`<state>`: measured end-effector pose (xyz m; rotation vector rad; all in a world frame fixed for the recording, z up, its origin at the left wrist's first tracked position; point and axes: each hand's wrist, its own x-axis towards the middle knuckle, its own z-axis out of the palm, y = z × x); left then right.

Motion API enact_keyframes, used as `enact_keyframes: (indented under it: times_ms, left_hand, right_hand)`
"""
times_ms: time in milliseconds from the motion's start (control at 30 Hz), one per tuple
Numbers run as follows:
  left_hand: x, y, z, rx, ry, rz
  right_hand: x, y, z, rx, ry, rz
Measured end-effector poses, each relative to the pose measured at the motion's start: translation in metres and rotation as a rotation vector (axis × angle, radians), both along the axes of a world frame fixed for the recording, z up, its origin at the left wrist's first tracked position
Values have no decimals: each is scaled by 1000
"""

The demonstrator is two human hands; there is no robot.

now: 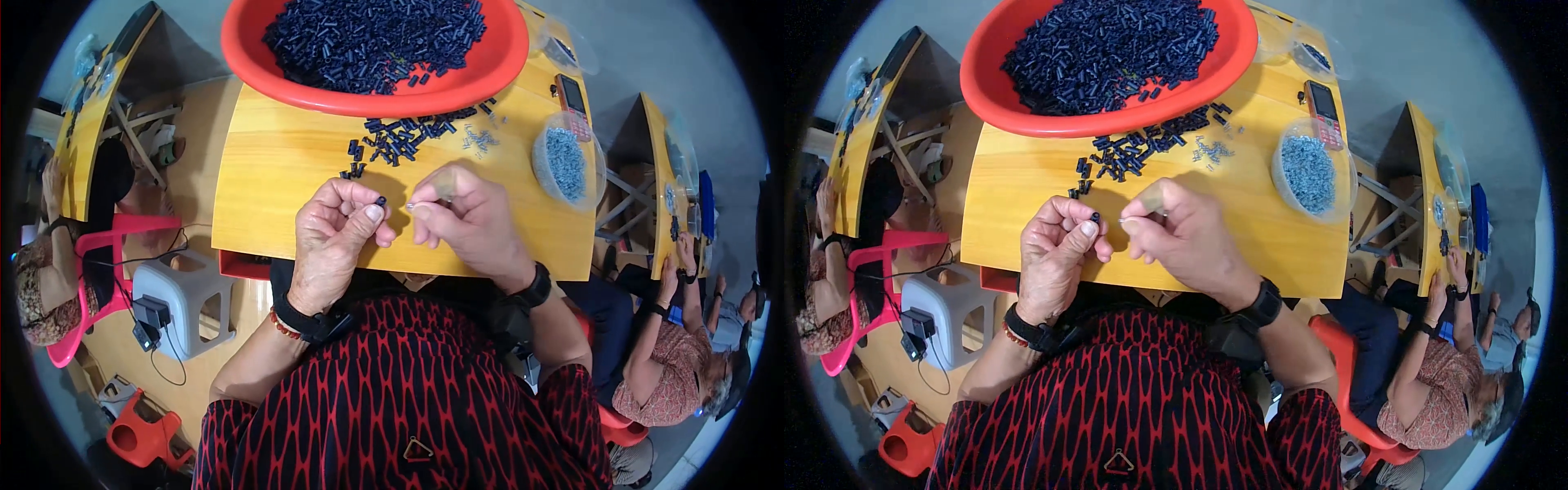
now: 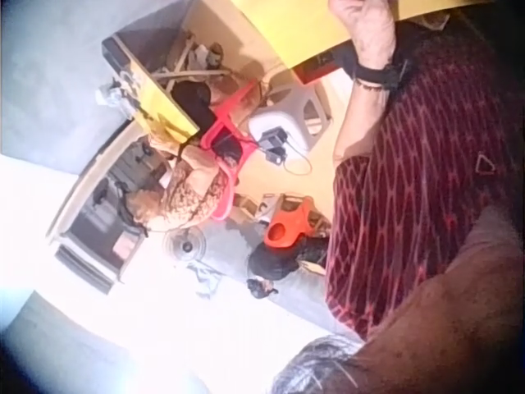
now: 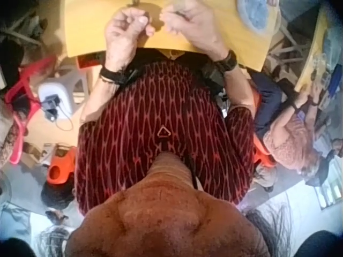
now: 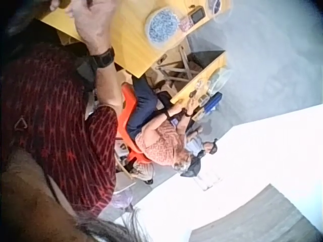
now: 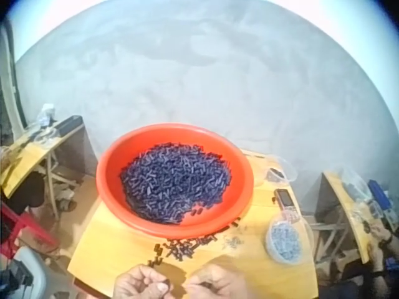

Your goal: The recorder is manually assembling small plastic components by inserting a smaller part into a blue plastic sleeve.

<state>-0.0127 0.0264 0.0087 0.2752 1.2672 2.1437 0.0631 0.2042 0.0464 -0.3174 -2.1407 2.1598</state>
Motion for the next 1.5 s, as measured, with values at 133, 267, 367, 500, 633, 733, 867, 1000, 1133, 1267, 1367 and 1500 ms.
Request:
enact_keyframes:
  times_ms: [133, 267, 367, 500, 633, 733, 867, 1000, 1133, 1267, 1367, 1500]
  left_hand:
    - [1, 0, 5, 16, -22, 25]
    - [1, 0, 2, 22, -32, 2]
    - [1, 0, 1, 23, -25, -9]
    - [1, 1, 6, 2, -19, -5]
    - [1, 0, 7, -10, -13, -3]
    - [1, 1, 5, -6, -10, -3]
    - [1, 0, 5, -21, 26, -6]
    - [2, 1, 6, -44, 7, 5]
    - [2, 1, 4, -57, 13, 4]
    - [4, 2, 5, -66, 42, 20]
    - [7, 2, 8, -82, 66, 41]
    - [7, 3, 7, -47, 46, 42]
  right_hand:
    - [-13, -11, 3, -207, -41, -5]
    - [-11, -6, -3, 7, -11, 43]
    - [-9, -6, -5, 148, 117, 51]
    - [-15, -14, -9, 25, 124, 0]
    - [-19, -13, -15, -10, 140, 0]
    - [-20, -11, -14, -6, 120, 26]
    - [-19, -6, -11, -46, 77, 52]
    - [-19, -6, -12, -50, 59, 57]
    - [-21, -6, -14, 58, 101, 31]
    - [-24, -4, -16, 239, 215, 41]
    - [-22, -9, -12, 234, 206, 51]
    - [-18, -11, -20, -63, 120, 68]
